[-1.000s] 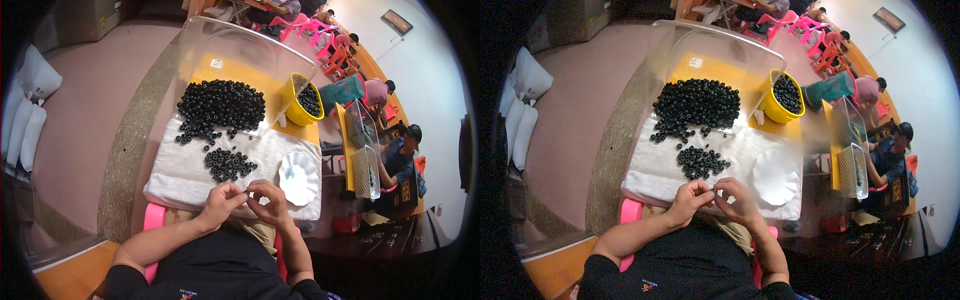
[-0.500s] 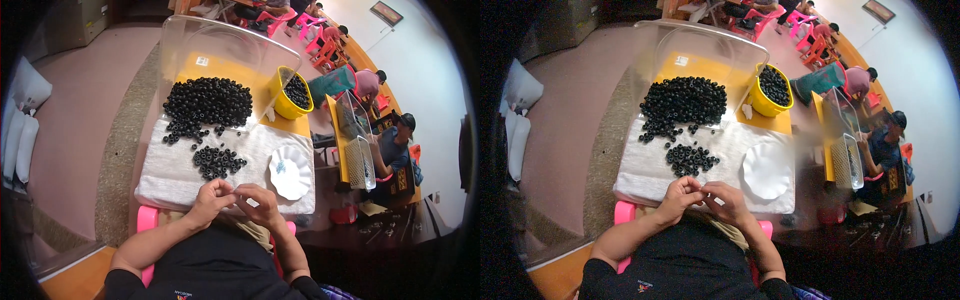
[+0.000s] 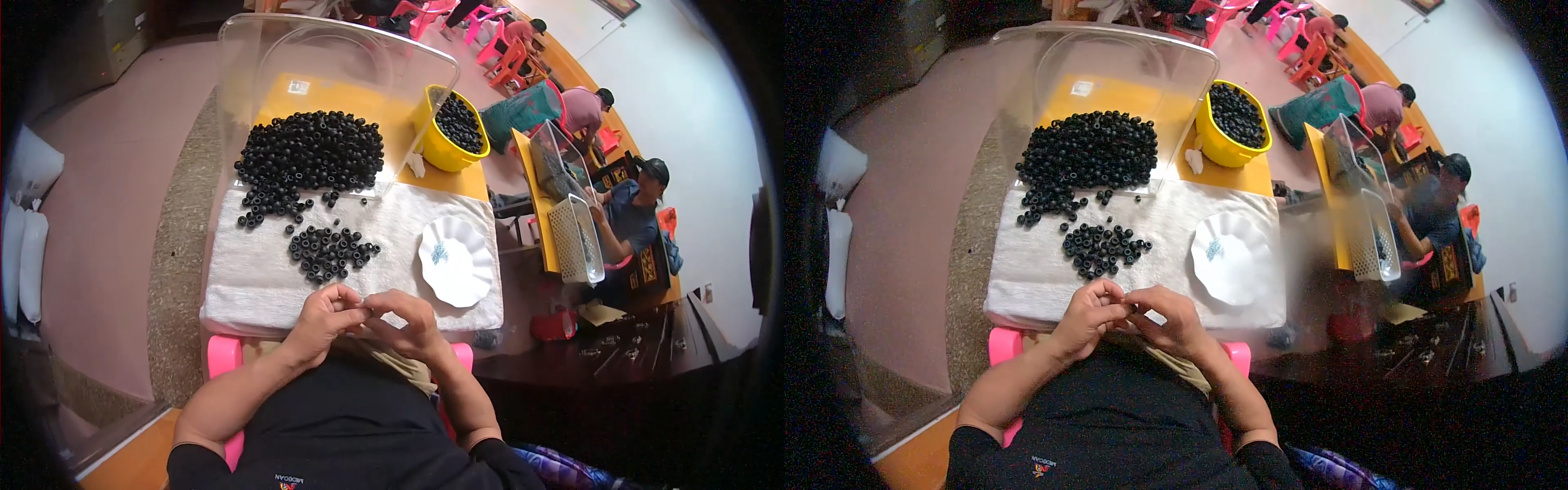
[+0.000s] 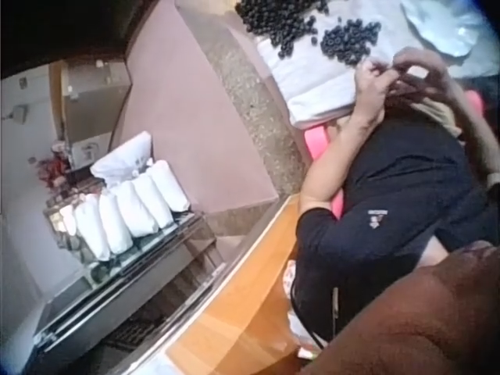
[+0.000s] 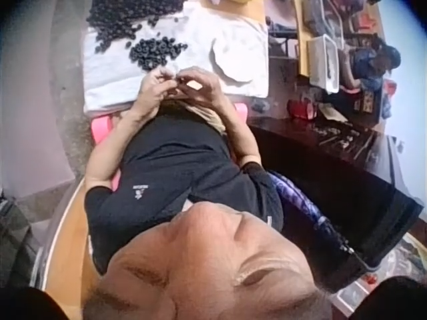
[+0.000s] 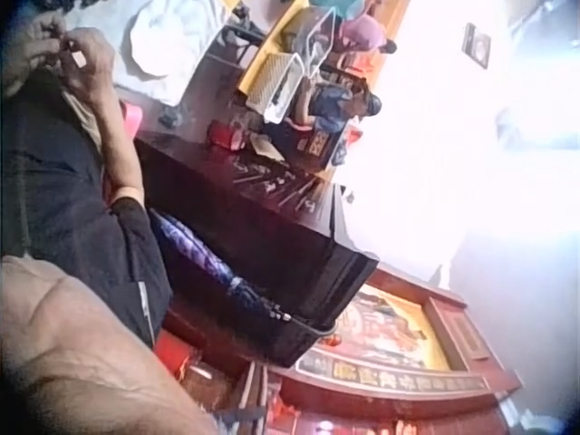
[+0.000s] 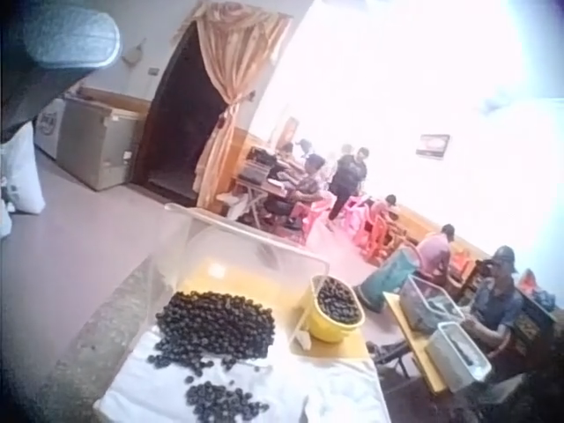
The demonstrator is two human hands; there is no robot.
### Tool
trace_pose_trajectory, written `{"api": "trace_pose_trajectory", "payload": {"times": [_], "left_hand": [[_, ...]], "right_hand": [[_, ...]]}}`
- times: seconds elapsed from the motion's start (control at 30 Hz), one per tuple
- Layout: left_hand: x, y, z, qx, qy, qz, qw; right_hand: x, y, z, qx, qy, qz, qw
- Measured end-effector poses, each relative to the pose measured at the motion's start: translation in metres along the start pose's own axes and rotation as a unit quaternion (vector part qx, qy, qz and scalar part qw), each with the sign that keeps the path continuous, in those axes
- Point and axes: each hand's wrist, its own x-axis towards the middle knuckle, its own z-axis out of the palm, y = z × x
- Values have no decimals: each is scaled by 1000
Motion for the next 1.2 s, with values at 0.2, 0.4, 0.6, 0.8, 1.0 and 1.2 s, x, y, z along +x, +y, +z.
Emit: {"api": "trace_pose_trajectory", "payload": {"times": [0.2, 0.4, 0.6, 0.8, 1.0, 1.2], "left_hand": [[-2, 3, 2, -7, 2, -4, 1000], [-1, 1, 2, -29, 23, -15, 999], [-2, 0, 6, 7, 51, 6, 999], [-3, 2, 8, 8, 68, 19, 998], [-2, -3, 8, 28, 59, 18, 998], [-1, -6, 5, 33, 57, 21, 998]], "right_hand": [[-3, -4, 4, -13, 50, 6, 999], [-4, 0, 9, -107, 85, -57, 989], [-9, 1, 9, -138, 100, -75, 983], [-20, 36, -51, -233, 183, 72, 952], [-25, 92, -94, -322, 136, 205, 914], [-16, 99, -95, -351, 122, 229, 900]]}}
